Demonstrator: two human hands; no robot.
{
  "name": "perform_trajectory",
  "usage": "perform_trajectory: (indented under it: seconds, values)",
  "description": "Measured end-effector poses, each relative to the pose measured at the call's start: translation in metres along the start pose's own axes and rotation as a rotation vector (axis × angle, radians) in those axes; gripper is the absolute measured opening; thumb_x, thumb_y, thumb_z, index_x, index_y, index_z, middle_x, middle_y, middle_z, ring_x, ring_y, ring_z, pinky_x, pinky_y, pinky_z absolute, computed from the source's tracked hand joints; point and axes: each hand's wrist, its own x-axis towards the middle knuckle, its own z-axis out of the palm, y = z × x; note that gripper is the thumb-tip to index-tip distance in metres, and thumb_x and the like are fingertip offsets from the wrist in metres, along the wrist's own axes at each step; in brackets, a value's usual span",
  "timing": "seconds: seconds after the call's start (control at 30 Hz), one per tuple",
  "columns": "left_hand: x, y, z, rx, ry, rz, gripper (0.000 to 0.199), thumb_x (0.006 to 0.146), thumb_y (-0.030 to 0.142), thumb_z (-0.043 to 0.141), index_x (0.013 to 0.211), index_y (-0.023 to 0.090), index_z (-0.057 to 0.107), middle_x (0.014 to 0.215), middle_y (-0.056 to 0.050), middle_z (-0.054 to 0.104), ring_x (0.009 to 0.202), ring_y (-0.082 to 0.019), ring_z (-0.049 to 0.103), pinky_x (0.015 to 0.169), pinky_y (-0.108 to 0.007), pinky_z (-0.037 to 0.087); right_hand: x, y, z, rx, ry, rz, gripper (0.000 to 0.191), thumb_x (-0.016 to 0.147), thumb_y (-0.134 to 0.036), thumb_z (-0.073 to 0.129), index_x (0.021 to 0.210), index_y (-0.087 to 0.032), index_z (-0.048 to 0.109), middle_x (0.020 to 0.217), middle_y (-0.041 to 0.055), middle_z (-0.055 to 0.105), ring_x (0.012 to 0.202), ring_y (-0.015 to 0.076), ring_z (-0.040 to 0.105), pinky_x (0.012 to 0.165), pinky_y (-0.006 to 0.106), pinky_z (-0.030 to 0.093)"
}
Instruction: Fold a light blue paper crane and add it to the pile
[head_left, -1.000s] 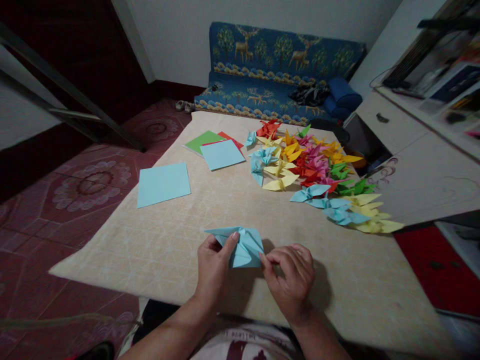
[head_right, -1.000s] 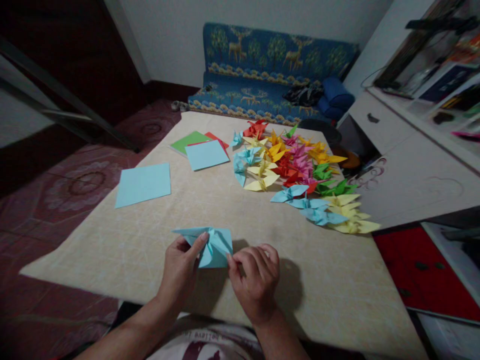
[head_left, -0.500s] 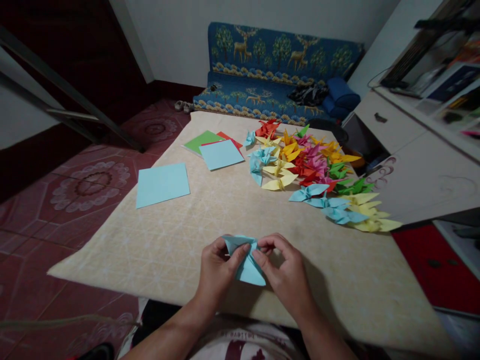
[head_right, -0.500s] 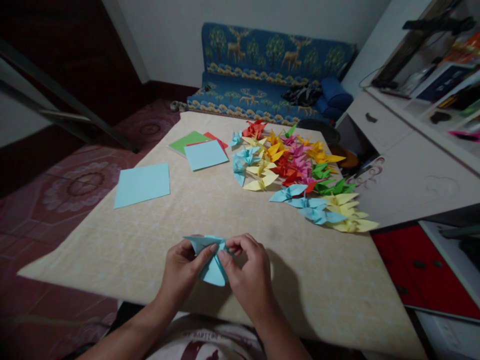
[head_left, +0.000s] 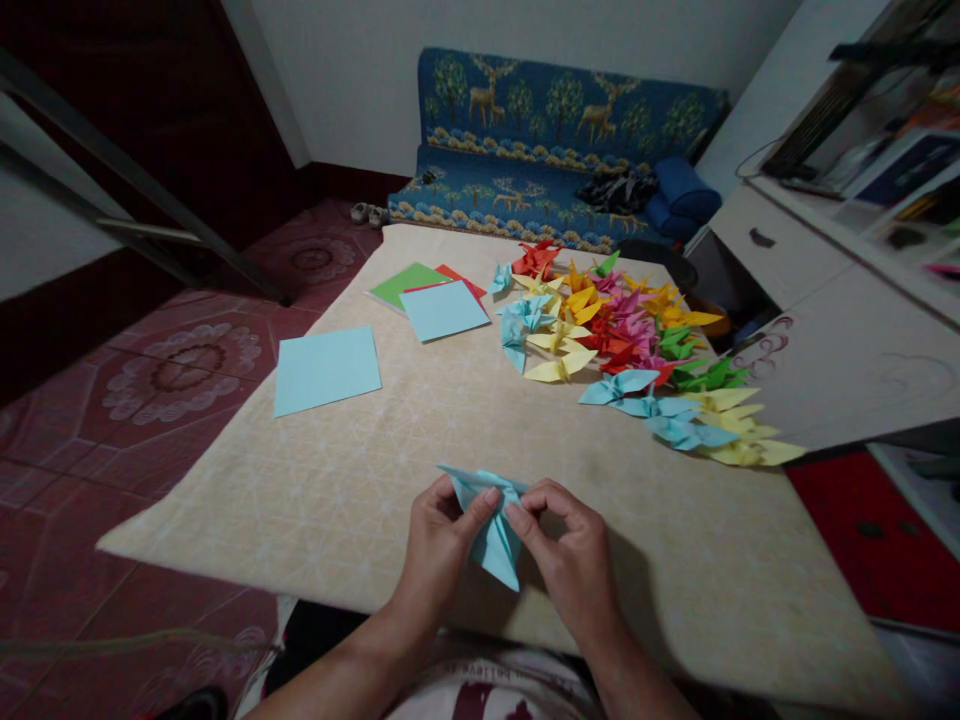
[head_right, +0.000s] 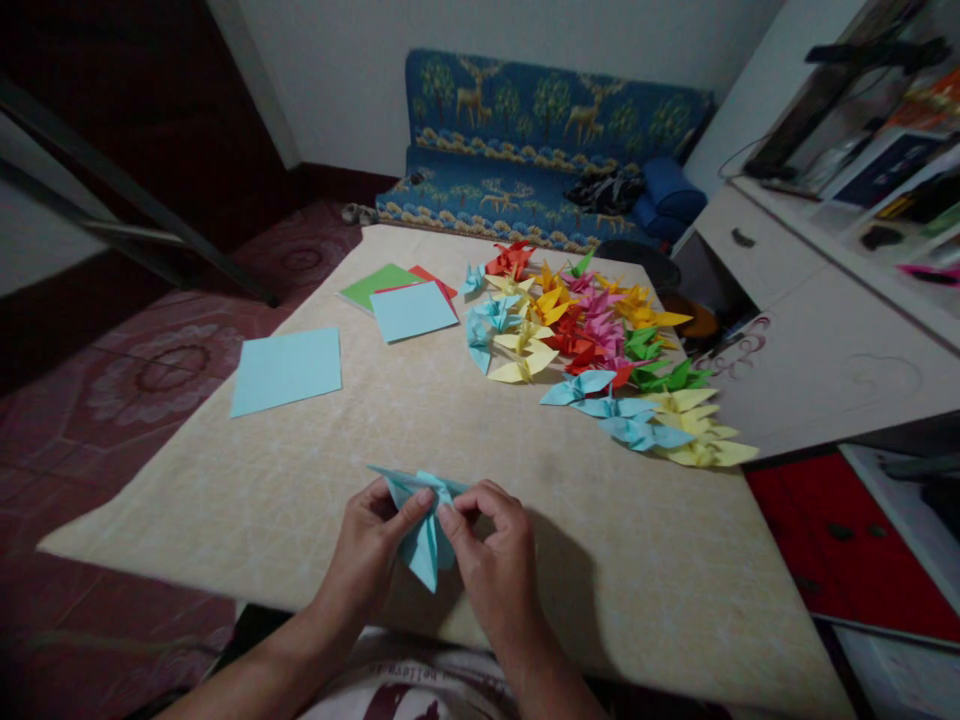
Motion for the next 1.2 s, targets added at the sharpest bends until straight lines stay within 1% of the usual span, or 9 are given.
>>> perform_trajectory:
  seconds: [0.17,0.37,0.5,0.63,0.73,0.9,0.97,1.07,1.2]
  values:
    - [-0.002,0.005,0.001,0.054,-0.053,-0.059,0.025,0.067,0.035,0.079,0.072,0.012,0.069,0.066,-0.003,0.067,0.059,-0.012,0.056,0.056,-0.022,0.045,0.0,0.001,-0.001,-0.092,0.017,0.006,0.016,0.083,-0.026,0.061,0.069,-0.019,0.059,0.064,-0.0014,0.058,0.064,0.0143,0.053,0.062,0.025,0.04]
    - [-0.003,0.006,0.004,0.071,-0.018,-0.039,0.025,0.068,0.035,0.077,0.069,0.012,0.068,0.065,-0.003,0.065,0.059,-0.012,0.055,0.056,-0.022,0.045,-0.002,0.004,0.002,-0.254,0.096,-0.174,0.02,0.087,-0.022,0.055,0.068,-0.019,0.057,0.067,0.0007,0.06,0.069,0.0158,0.055,0.069,0.027,0.039]
    - [0.001,0.005,0.002,0.077,-0.004,-0.017,0.025,0.067,0.035,0.077,0.07,0.012,0.068,0.065,-0.002,0.065,0.059,-0.012,0.055,0.056,-0.022,0.046,-0.002,0.005,0.001,-0.211,-0.029,-0.03,0.022,0.09,-0.032,0.052,0.074,-0.019,0.059,0.068,0.0004,0.06,0.066,0.0152,0.055,0.062,0.025,0.038]
    - [0.004,0.004,0.001,0.082,0.058,0.043,0.023,0.067,0.034,0.077,0.069,0.014,0.066,0.063,-0.001,0.063,0.058,-0.012,0.055,0.055,-0.022,0.045,-0.003,0.007,0.001,-0.014,-0.161,0.15,0.027,0.089,-0.04,0.052,0.075,-0.018,0.059,0.064,-0.0013,0.055,0.06,0.0134,0.051,0.057,0.023,0.039]
    - [0.005,0.005,0.0,0.089,0.086,0.068,0.022,0.066,0.032,0.077,0.067,0.014,0.065,0.061,-0.001,0.063,0.057,-0.012,0.055,0.054,-0.022,0.045,-0.002,0.009,0.001,0.068,-0.14,0.178,0.025,0.087,-0.038,0.055,0.071,-0.018,0.058,0.064,-0.0013,0.054,0.062,0.0135,0.05,0.059,0.023,0.041]
    - [0.009,0.006,-0.002,0.107,0.074,0.103,0.02,0.064,0.029,0.078,0.069,0.013,0.066,0.065,-0.002,0.064,0.061,-0.013,0.058,0.056,-0.022,0.047,0.002,0.006,-0.003,0.041,-0.053,0.168,0.025,0.087,-0.037,0.055,0.072,-0.018,0.059,0.065,-0.0008,0.056,0.064,0.0139,0.051,0.06,0.023,0.04]
    - [0.011,0.005,-0.003,0.112,0.111,0.134,0.019,0.065,0.027,0.078,0.07,0.014,0.065,0.064,0.0,0.063,0.059,-0.012,0.057,0.055,-0.021,0.046,0.002,0.003,-0.003,0.049,-0.066,0.158,0.025,0.087,-0.039,0.054,0.074,-0.018,0.06,0.067,-0.0005,0.057,0.066,0.0141,0.052,0.061,0.023,0.04]
    - [0.013,0.004,-0.004,0.121,0.131,0.198,0.015,0.067,0.025,0.076,0.069,0.016,0.064,0.064,0.002,0.062,0.059,-0.011,0.055,0.054,-0.019,0.045,-0.001,0.002,0.001,0.019,-0.11,0.132,0.019,0.079,-0.036,0.064,0.081,-0.018,0.062,0.074,0.0007,0.06,0.07,0.0153,0.054,0.065,0.024,0.042]
    - [0.013,0.006,-0.003,0.125,0.085,0.202,0.012,0.068,0.024,0.075,0.072,0.015,0.066,0.067,0.001,0.065,0.063,-0.012,0.058,0.056,-0.019,0.045,-0.004,0.003,0.007,-0.033,-0.101,0.185,0.012,0.075,-0.028,0.064,0.073,-0.018,0.059,0.068,-0.0004,0.058,0.064,0.0146,0.054,0.06,0.024,0.042]
